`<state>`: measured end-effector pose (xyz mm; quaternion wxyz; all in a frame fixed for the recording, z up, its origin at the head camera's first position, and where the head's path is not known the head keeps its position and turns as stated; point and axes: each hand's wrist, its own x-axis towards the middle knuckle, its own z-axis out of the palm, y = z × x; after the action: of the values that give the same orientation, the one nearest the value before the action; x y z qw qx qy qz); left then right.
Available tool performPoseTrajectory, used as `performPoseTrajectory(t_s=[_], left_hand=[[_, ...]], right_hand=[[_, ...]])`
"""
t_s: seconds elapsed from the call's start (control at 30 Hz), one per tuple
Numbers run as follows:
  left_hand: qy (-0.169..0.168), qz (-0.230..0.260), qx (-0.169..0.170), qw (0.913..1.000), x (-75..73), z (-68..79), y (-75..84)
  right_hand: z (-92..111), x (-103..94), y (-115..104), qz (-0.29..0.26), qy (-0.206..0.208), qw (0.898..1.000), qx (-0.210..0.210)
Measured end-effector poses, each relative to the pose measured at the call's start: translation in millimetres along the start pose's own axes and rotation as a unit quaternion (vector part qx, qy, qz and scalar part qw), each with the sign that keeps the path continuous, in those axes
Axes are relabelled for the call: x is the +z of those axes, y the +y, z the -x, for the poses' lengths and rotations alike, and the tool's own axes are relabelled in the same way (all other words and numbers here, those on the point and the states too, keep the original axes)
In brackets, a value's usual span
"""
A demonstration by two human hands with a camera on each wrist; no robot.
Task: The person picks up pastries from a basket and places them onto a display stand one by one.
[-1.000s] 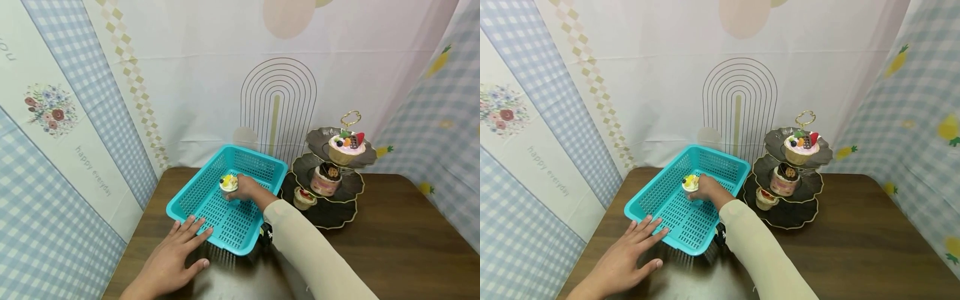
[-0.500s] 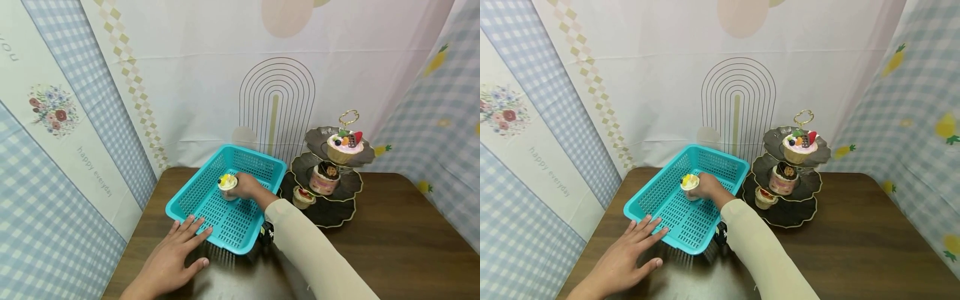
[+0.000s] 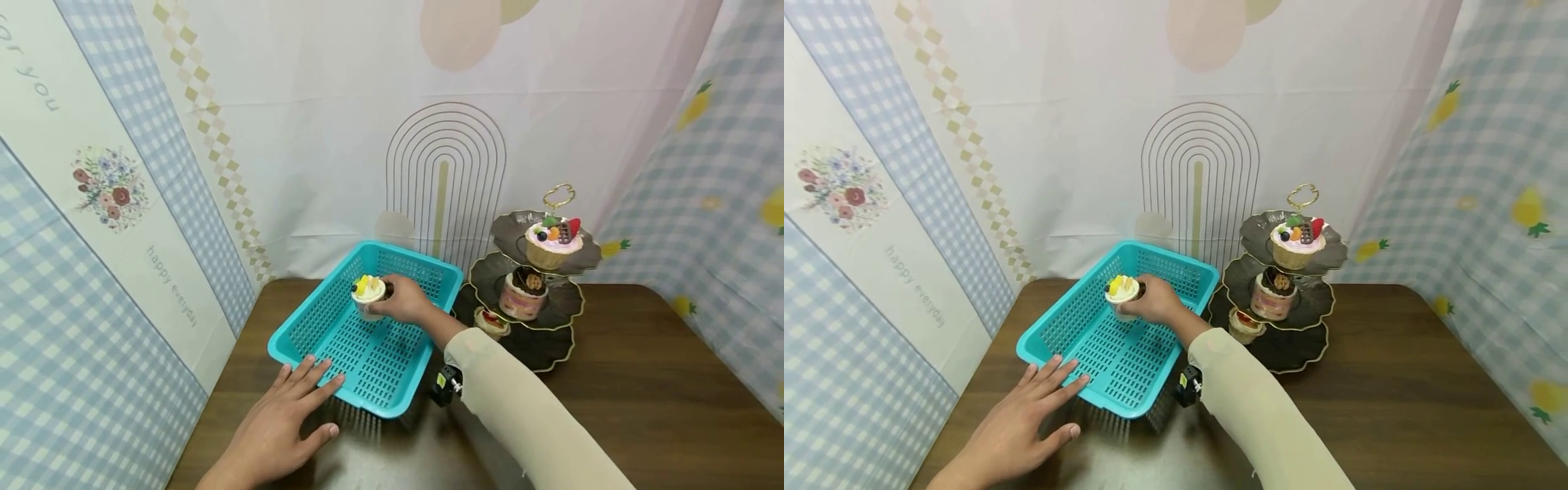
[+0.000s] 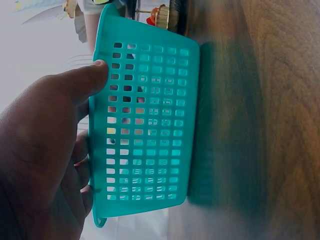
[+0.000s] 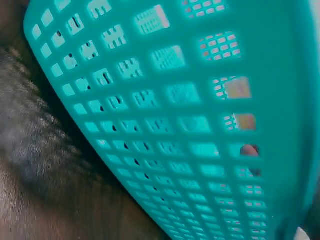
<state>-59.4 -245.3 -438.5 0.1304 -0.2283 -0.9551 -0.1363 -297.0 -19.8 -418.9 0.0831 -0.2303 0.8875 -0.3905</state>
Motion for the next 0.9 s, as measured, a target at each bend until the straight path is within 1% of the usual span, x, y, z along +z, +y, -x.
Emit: performPoseTrajectory(t_s=[0.2, 0.3, 0.37, 0.6, 0.9], left_hand=[[0.003, -0.006, 0.0, 1.0, 1.2, 2.2, 1.2], [0.008, -0.012, 0.002, 0.9999, 1.2, 2.9, 1.1], [0.01, -0.017, 0.004, 0.9998, 1.4, 2.8, 0.9], [0.009, -0.016, 0.008, 0.9998, 2.5, 2.4, 1.0], [0.021, -0.021, 0.018, 0.9994, -1.2, 0.8, 2.5]], right_hand=[[19, -13.6, -1, -0.042, 0.027, 0.999, -0.009], [31, -22.3, -2, -0.059, 0.032, 0.998, -0.014], [40, -28.1, -1, -0.064, 0.033, 0.997, -0.02], [70, -46.2, 5, -0.051, 0.04, 0.997, -0.036], [108, -70.5, 12, -0.083, 0.034, 0.995, -0.043]])
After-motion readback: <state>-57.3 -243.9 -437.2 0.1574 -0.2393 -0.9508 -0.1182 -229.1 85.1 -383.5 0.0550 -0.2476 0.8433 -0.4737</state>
